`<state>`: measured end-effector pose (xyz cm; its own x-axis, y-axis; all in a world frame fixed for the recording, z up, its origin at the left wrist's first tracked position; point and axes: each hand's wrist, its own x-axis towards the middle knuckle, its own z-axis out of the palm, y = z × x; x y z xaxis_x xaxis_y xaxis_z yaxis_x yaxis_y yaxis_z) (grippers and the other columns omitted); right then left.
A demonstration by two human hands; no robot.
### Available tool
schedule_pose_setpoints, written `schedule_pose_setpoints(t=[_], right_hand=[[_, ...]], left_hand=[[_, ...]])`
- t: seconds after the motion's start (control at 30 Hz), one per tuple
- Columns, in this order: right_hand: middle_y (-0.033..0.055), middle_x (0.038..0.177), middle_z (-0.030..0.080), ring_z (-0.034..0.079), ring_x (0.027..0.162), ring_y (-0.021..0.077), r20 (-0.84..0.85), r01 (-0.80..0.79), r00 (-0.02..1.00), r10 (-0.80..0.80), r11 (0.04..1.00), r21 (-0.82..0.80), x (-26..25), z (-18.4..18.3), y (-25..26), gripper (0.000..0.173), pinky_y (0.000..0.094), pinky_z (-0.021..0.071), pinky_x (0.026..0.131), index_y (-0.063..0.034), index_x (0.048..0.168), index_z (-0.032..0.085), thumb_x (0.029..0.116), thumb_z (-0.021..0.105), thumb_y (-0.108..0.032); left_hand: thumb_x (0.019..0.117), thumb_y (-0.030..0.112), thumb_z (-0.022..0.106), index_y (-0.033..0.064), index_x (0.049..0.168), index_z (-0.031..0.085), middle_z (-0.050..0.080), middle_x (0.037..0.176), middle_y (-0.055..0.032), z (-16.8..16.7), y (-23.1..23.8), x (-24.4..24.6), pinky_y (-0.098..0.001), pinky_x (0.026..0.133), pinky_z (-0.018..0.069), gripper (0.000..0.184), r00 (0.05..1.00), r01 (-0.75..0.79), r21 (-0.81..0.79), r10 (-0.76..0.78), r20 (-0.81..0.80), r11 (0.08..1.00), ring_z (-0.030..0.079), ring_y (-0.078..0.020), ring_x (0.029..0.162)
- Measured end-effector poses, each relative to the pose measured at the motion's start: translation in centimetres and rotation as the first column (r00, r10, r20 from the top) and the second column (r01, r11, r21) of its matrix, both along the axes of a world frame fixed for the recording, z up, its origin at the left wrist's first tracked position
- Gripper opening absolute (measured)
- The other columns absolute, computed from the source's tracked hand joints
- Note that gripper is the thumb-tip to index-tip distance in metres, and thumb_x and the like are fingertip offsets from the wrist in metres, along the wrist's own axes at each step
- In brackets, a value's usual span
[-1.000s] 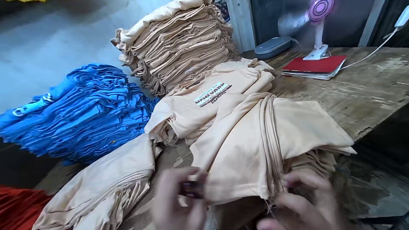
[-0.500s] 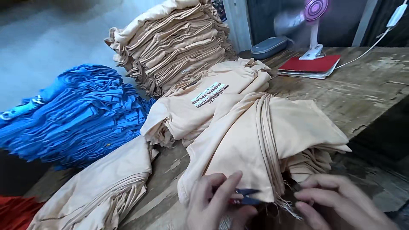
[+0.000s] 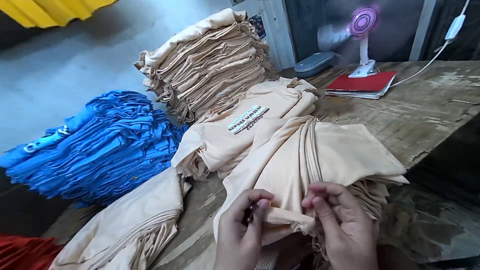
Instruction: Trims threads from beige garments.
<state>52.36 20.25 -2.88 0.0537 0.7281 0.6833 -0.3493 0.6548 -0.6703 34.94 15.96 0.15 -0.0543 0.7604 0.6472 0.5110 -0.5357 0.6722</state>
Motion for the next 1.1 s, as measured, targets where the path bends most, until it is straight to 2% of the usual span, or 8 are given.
schedule_pose_setpoints(t=[0.1,0.23,0.33,0.43,0.6,0.77,0.9,1.1], right_hand=[[0.0064,0.116,0.062,0.063,0.1,0.0083,0.274,0.061,0.957,-0.096,0.989,0.133,1.2,-0.9,-0.5,0.053,0.0214,0.0579,0.079,-0.0069,0.128,0.065,0.0868,0.084,-0.036],[-0.0066,0.093,0.068,0.059,0.089,0.0068,0.351,0.449,0.715,-0.604,0.782,0.432,3.7,-3.3,-2.7,0.011,0.0327,0.0386,0.097,-0.0248,0.106,0.075,0.097,0.069,-0.022],[-0.0101,0.095,0.066,0.059,0.097,0.0033,0.301,0.394,0.822,-0.483,0.865,0.312,4.7,-3.8,-3.3,0.007,0.0263,0.0439,0.097,-0.0228,0.099,0.073,0.1005,0.066,-0.024],[-0.0078,0.095,0.066,0.058,0.097,0.0055,0.277,0.355,0.853,-0.441,0.882,0.31,4.4,-4.5,-3.6,0.008,0.0273,0.0427,0.096,-0.0206,0.097,0.072,0.0998,0.064,-0.022],[-0.0078,0.092,0.065,0.056,0.093,0.0053,0.286,0.384,0.818,-0.499,0.844,0.374,3.5,-4.4,-3.8,0.007,0.027,0.0406,0.094,-0.0218,0.099,0.074,0.0977,0.067,-0.022],[-0.0068,0.098,0.063,0.055,0.104,0.007,0.329,0.427,0.781,-0.531,0.838,0.339,3.2,-4.5,-3.6,0.009,0.0275,0.0404,0.098,-0.0232,0.099,0.074,0.0934,0.073,-0.03],[0.0013,0.121,0.06,0.054,0.118,0.014,0.448,0.479,0.714,-0.538,0.842,0.247,3.1,-3.7,-2.7,0.037,0.0359,0.0437,0.103,-0.0254,0.119,0.072,0.0895,0.076,-0.048],[-0.0114,0.104,0.061,0.052,0.114,0.0025,0.354,0.449,0.773,-0.527,0.848,0.281,4.0,-4.2,-3.0,0.013,0.024,0.0383,0.104,-0.028,0.094,0.073,0.0994,0.066,-0.038]], left_hand=[[0.1012,0.008,0.059,0.0056,0.112,0.071,0.07,0.086,0.0011,0.1,0.4,0.4,-0.0178,0.057,0.0521,0.016,0.998,0.018,-0.079,-0.013,0.06,0.997,0.062,-0.0044,0.066],[0.0912,0.011,0.075,0.0024,0.124,0.067,0.071,0.092,-0.0015,0.1,-0.8,0.5,-0.0229,0.06,0.0556,0.035,0.992,0.1,-0.142,-0.087,0.095,0.985,0.066,-0.0087,0.073],[0.0841,0.034,0.085,0.0123,0.123,0.073,0.069,0.109,0.0003,-0.5,-1.6,0.0,-0.024,0.079,0.0608,0.046,0.992,0.106,-0.022,-0.107,-0.066,0.994,0.067,-0.0087,0.096],[0.0899,0.036,0.08,0.0296,0.112,0.074,0.067,0.101,0.0096,-1.2,-2.2,0.1,-0.0295,0.09,0.0457,0.024,0.916,-0.029,0.292,0.142,-0.375,0.956,0.06,-0.0067,0.098],[0.0955,0.027,0.072,0.0266,0.119,0.07,0.063,0.097,0.0046,-2.1,-2.2,1.3,-0.0317,0.087,0.0387,0.024,0.757,0.003,0.585,0.381,-0.531,0.811,0.052,-0.0137,0.089],[0.0956,0.028,0.071,0.0244,0.113,0.072,0.062,0.09,0.0035,-2.7,-1.3,0.7,-0.0311,0.082,0.0393,0.018,0.748,-0.039,0.606,0.426,-0.51,0.795,0.052,-0.0144,0.084],[0.0917,0.042,0.076,0.024,0.121,0.07,0.064,0.097,0.0016,-2.0,-1.2,0.2,-0.0327,0.083,0.0487,0.035,0.855,-0.151,0.326,0.289,-0.432,0.933,0.06,-0.0122,0.09],[0.0941,0.023,0.069,0.0195,0.101,0.072,0.055,0.078,0.0015,-1.1,-1.9,-2.6,-0.0203,0.071,0.0446,0.008,0.882,-0.154,0.27,0.256,-0.395,0.95,0.054,-0.0062,0.075]])
